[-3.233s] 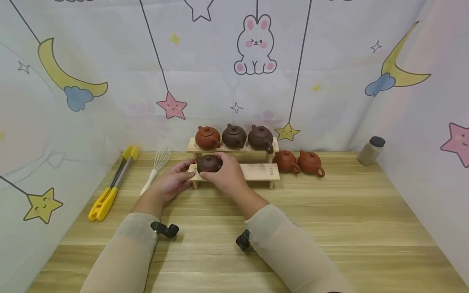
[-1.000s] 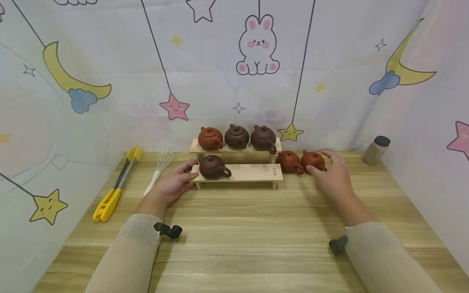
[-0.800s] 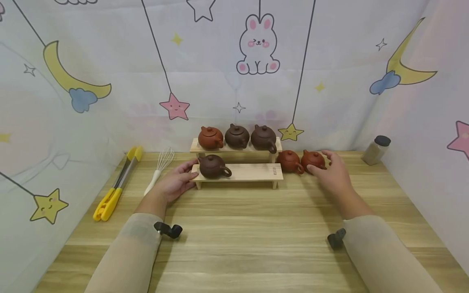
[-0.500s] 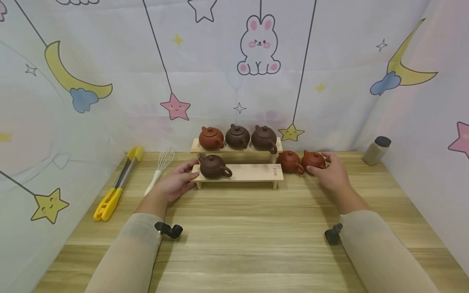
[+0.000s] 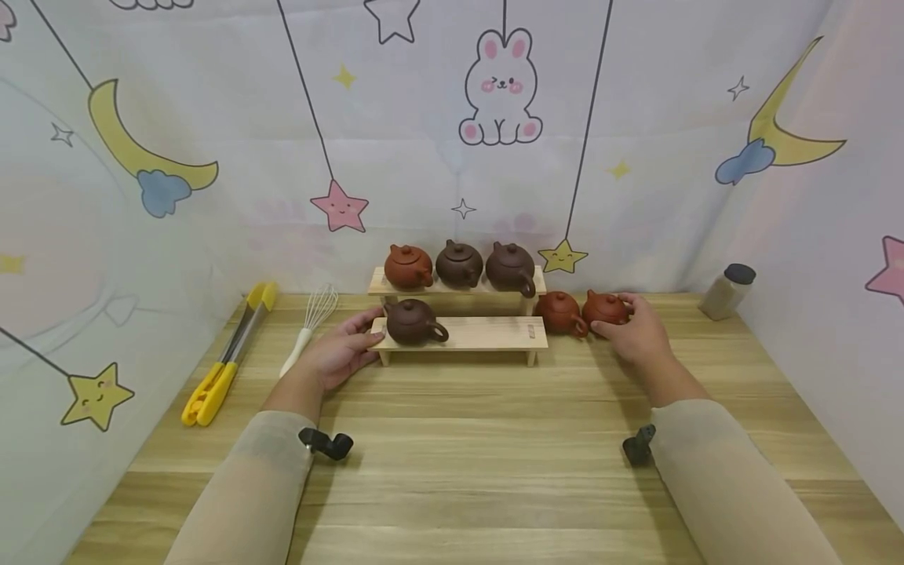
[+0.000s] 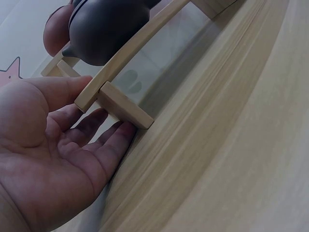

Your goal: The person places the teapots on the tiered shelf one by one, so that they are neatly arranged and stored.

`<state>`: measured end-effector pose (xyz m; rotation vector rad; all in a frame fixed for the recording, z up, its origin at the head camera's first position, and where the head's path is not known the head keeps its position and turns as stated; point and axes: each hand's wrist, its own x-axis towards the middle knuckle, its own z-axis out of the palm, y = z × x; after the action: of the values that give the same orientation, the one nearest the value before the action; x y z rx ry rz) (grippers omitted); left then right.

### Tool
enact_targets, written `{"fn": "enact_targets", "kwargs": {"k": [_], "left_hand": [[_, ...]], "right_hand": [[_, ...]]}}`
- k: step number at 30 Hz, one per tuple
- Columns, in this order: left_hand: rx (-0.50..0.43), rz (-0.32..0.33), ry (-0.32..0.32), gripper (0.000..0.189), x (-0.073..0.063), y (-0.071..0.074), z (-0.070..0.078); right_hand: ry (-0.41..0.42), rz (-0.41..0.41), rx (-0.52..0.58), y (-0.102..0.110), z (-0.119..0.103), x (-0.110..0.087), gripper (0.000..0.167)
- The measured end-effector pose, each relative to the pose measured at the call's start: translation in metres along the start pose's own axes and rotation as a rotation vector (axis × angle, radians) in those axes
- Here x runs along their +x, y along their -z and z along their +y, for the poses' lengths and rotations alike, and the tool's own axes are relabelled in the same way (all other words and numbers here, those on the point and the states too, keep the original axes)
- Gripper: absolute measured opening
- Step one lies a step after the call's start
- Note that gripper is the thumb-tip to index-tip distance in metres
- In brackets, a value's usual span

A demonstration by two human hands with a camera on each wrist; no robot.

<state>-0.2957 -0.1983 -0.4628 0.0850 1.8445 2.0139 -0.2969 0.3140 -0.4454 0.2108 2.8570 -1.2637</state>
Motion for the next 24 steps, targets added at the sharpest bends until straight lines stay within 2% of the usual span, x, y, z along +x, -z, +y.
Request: {"fn": "enact_targets", "kwargs": {"k": [10,24], "left_hand": [[0.003,-0.013,-0.003,0.069,-0.001,0.001,0.000],[0.007,-0.011,0.006,0.069,0.000,0.002,0.000]], "right_hand": [[-0.002,0.029,0.001,0.003,-0.001,-0.005,0.091],[0.055,0.096,0.093,0.013,-0.026,-0.048,0.100]]}}
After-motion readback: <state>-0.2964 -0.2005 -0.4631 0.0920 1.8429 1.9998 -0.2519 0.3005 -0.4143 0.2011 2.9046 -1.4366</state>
